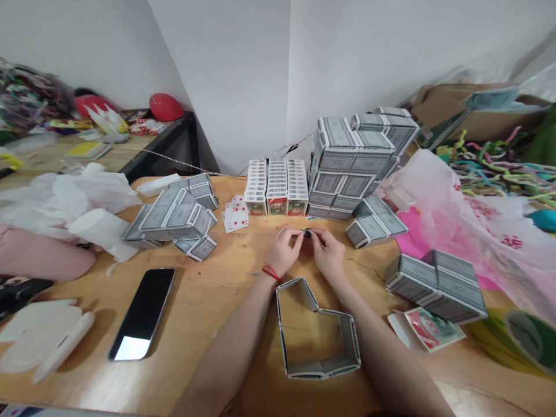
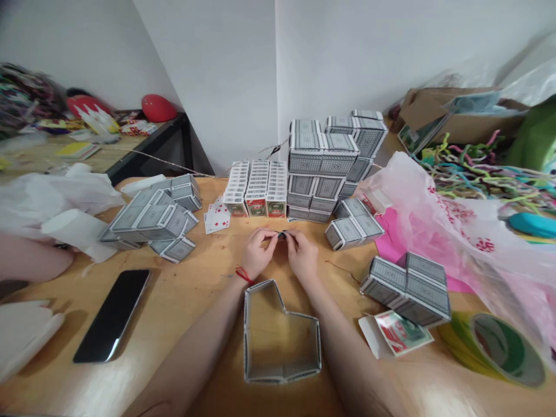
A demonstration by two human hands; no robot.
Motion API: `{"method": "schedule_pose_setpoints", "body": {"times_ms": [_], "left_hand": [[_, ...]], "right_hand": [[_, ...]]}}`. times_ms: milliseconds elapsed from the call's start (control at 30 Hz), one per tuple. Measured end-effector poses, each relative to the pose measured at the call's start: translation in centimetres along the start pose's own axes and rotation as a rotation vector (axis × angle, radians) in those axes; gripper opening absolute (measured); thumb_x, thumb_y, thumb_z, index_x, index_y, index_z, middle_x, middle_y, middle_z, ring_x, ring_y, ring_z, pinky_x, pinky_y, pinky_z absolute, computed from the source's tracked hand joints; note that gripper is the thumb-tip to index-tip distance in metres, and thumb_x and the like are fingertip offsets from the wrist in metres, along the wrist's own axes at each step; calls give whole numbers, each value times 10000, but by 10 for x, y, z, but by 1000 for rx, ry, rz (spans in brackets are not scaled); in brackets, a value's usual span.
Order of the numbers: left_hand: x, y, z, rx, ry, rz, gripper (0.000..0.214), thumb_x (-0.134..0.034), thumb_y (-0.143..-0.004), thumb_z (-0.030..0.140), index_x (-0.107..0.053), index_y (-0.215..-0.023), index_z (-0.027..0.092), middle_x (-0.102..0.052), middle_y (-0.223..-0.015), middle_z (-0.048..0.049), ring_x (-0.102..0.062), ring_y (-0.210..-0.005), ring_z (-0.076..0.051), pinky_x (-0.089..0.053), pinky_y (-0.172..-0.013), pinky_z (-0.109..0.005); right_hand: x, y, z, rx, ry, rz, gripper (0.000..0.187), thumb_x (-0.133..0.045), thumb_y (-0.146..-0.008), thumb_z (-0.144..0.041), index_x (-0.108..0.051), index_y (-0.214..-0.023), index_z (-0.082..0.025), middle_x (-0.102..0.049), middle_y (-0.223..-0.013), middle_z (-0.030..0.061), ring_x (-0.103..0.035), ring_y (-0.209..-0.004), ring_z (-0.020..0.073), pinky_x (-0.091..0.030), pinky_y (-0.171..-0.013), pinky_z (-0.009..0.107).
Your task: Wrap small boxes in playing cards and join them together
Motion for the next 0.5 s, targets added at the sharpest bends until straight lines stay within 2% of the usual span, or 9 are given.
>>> {"method": "schedule_pose_setpoints", "body": {"times_ms": [300, 500], "left_hand": [[-1, 1, -9, 57, -67, 38, 151, -531, -780, 296, -538, -695, 172, -581, -699, -14, -556, -709, -109, -455, -683, -246], [-1, 1, -10, 104, -116, 68, 201, -554, -761, 340, -516, -663, 168, -556, -655, -5, -540, -666, -103, -439, -646, -233]], "right_hand": [[-2, 4, 0, 119, 112, -55, 249, -389, -838, -251, -585, -989, -215, -666, -943, 47, -638, -768, 164, -501, -691, 281], [-4, 6, -1, 140, 91, -124, 282, -363, -839, -205, -542, -1057, -217, -649, -1002, 54, -634, -819, 167, -504, -702, 286]]}}
Point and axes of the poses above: each hand's wrist, its own y-axis away from the middle knuckle, its own x-axis out of the back of the hand, z = x × y, the point moved 2 cm from there along -y, towards the middle knuckle
